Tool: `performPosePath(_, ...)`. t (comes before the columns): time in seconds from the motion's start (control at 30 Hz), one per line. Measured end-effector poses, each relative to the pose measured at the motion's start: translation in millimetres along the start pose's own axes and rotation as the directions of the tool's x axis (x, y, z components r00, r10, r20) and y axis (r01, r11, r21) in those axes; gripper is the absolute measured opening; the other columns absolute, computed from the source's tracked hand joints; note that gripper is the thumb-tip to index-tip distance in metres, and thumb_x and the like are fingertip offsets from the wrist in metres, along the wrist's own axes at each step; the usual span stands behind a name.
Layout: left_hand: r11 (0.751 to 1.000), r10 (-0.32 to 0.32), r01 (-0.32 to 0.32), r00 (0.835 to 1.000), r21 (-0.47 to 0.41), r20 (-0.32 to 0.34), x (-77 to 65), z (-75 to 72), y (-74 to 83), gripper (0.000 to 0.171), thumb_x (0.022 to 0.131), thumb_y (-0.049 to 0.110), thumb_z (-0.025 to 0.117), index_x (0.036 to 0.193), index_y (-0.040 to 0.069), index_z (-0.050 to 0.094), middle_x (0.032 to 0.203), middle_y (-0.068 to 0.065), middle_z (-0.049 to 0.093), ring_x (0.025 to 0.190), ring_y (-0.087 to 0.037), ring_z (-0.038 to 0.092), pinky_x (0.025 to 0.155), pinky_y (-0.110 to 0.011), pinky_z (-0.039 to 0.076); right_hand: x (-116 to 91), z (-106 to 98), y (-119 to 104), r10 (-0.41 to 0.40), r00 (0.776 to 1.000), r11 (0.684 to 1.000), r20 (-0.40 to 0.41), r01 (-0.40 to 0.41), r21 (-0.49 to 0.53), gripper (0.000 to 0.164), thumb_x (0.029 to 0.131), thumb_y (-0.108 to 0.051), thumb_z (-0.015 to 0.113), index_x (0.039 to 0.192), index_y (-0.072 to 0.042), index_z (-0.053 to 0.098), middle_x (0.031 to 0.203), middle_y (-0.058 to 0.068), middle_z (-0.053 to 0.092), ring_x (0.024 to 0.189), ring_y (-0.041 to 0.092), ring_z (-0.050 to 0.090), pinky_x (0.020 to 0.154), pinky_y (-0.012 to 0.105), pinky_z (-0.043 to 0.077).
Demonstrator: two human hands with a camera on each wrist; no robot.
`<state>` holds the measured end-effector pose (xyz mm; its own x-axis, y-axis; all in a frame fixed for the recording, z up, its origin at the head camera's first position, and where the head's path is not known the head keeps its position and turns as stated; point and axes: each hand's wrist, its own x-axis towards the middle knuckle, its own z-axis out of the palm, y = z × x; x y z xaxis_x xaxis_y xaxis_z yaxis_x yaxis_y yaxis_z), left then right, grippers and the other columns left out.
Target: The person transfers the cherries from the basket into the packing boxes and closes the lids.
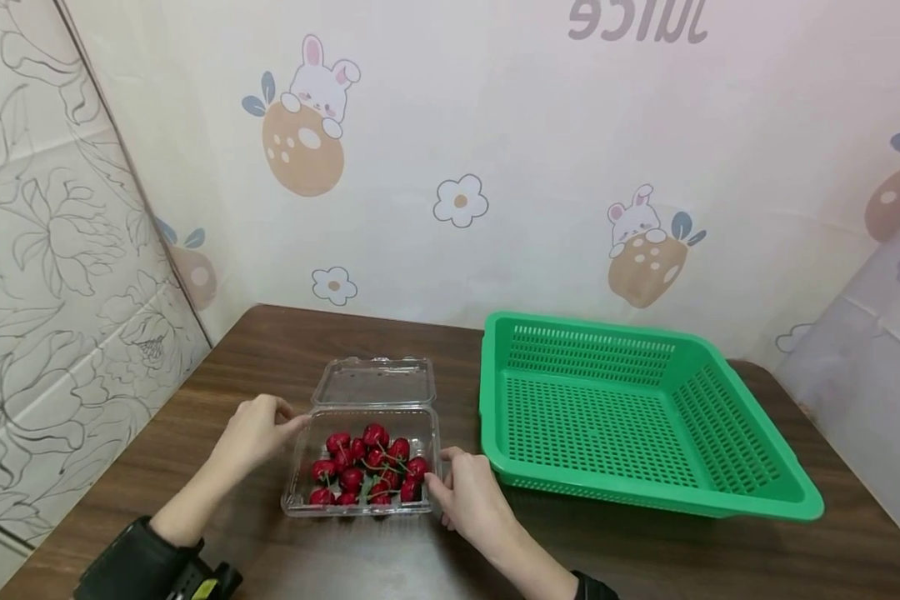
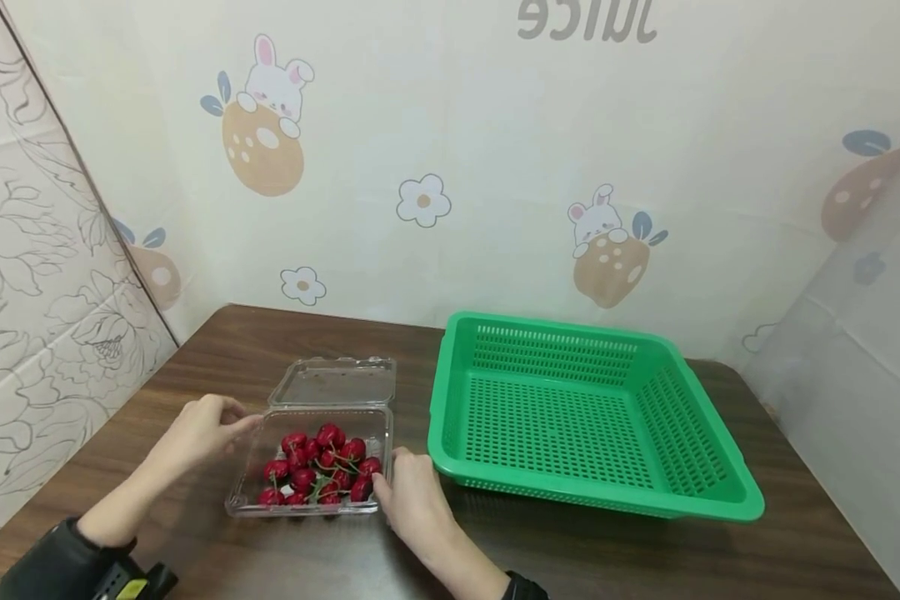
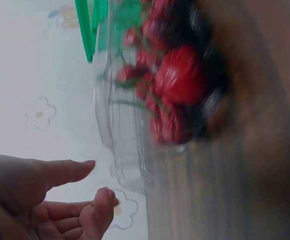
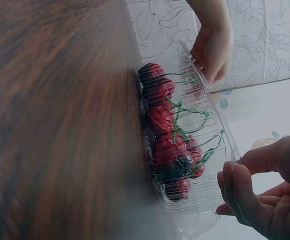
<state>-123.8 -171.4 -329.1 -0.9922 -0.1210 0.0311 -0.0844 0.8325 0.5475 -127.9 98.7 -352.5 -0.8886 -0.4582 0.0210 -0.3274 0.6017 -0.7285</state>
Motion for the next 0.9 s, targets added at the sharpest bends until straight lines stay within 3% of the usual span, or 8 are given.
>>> performPosePath(0.13,0.994,-0.06,0.064,0.997,-0.091,0.049,21.8,-1.9,-5.0,0.031,0.085,0.02,0.057,0.09,-0.01,0.061,0.067,-0.009,0.06,0.053,-0.016,0.055,0.05,-0.03,0.043,-0.4,0.4,0.5,-0.011,1.0,1.0,-0.009,0.011,0.005,0.036,0.084,-0.007,0.058,0.108,0.017,0.049,0.042,-0.001,0.051,0.031,0.004,0.046,0.033,0.02,0.037)
performPosePath(0.27,0.967,-0.149,0.173,0.979,-0.186,0.138,44.5,0.6,-12.1,0.035,0.087,0.021,0.054,0.096,-0.013,0.057,0.066,-0.009,0.059,0.057,-0.015,0.058,0.054,-0.03,0.047,-0.5,0.5,0.9,-0.015,1.0,1.0,-0.015,0.015,0.011,0.035,0.084,-0.007,0.058,0.108,0.016,0.05,0.043,-0.001,0.051,0.031,0.005,0.046,0.033,0.02,0.037)
performPosePath(0.5,0.867,-0.24,0.347,0.92,-0.359,0.309,74.9,10.1,-29.0,0.04,0.089,0.015,0.051,0.105,-0.021,0.046,0.063,-0.007,0.06,0.055,-0.013,0.059,0.055,-0.03,0.05,-0.4,1.5,2.4,-0.02,1.0,1.0,-0.015,0.02,0.018,0.034,0.084,-0.007,0.058,0.108,0.015,0.05,0.042,-0.001,0.05,0.031,0.004,0.045,0.032,0.02,0.036)
performPosePath(0.73,0.775,-0.245,0.453,0.858,-0.44,0.451,83.5,10.6,-36.2,0.031,0.09,0.014,0.049,0.097,-0.016,0.051,0.063,-0.004,0.06,0.055,-0.01,0.058,0.056,-0.024,0.049,-0.4,1.6,3.0,-0.025,1.0,0.999,-0.017,0.025,0.024,0.032,0.084,-0.006,0.057,0.107,0.016,0.051,0.043,0.0,0.05,0.03,0.004,0.044,0.032,0.02,0.036)
performPosePath(0.8,0.749,-0.247,0.474,0.848,-0.462,0.47,84.2,9.2,-36.6,0.028,0.089,0.013,0.05,0.095,-0.014,0.053,0.062,-0.003,0.059,0.055,-0.01,0.057,0.056,-0.023,0.048,-0.3,1.4,2.7,-0.028,0.999,0.999,-0.018,0.029,0.023,0.032,0.083,-0.005,0.057,0.107,0.016,0.051,0.043,0.0,0.05,0.03,0.004,0.044,0.031,0.02,0.036)
performPosePath(0.9,0.719,-0.24,0.482,0.849,-0.501,0.472,84.8,7.5,-36.4,0.023,0.088,0.009,0.051,0.094,-0.014,0.055,0.062,-0.004,0.058,0.055,-0.01,0.056,0.056,-0.023,0.048,-0.3,0.8,2.0,-0.034,0.999,0.999,-0.022,0.034,0.016,0.031,0.083,-0.005,0.057,0.106,0.015,0.052,0.043,0.0,0.05,0.03,0.004,0.044,0.031,0.02,0.036)
